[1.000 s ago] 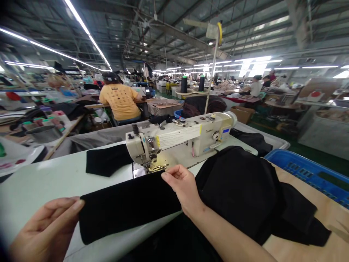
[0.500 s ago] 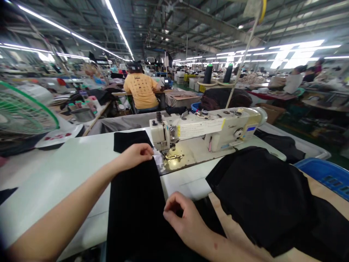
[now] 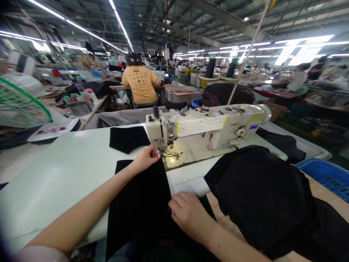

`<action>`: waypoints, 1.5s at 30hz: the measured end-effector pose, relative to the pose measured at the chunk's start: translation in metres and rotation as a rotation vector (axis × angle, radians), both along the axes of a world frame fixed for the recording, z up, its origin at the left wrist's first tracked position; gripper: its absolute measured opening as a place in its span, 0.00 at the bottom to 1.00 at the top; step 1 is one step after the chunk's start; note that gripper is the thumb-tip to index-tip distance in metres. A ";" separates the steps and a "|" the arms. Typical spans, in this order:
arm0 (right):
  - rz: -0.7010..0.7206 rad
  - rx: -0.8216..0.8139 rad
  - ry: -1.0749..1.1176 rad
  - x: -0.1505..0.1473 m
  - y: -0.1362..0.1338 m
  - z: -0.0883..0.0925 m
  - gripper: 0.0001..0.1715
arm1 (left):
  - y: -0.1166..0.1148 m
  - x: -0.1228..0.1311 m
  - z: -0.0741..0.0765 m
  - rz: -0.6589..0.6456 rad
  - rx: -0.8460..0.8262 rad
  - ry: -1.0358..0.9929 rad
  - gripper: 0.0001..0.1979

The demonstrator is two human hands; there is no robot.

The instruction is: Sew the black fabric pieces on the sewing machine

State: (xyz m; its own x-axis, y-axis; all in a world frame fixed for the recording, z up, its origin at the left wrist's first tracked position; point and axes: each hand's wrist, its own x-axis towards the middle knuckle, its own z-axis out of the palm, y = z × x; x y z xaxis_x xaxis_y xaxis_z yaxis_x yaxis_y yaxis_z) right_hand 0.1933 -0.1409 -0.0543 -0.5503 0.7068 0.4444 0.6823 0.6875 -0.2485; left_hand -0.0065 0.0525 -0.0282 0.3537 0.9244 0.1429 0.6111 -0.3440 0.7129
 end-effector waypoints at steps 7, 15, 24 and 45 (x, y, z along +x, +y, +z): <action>0.001 0.011 0.093 -0.007 0.012 -0.001 0.12 | 0.022 0.010 0.001 0.058 -0.049 0.071 0.09; 0.031 0.028 0.105 -0.003 0.011 0.000 0.12 | 0.003 0.013 0.016 0.160 0.068 0.243 0.11; 0.051 -0.035 0.090 0.000 0.013 0.003 0.13 | -0.145 -0.021 -0.003 -0.617 0.327 0.320 0.19; -0.167 -0.024 -0.014 -0.019 0.134 0.006 0.13 | -0.015 -0.033 -0.001 -0.514 0.419 0.327 0.16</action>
State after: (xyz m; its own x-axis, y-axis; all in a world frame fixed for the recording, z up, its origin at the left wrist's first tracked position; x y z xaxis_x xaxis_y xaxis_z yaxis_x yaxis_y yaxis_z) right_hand 0.1742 -0.0065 -0.0484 -0.4299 0.7996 0.4192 0.7903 0.5578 -0.2536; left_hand -0.0392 0.0373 -0.0291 0.8123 0.5219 0.2603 0.4585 -0.8473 0.2679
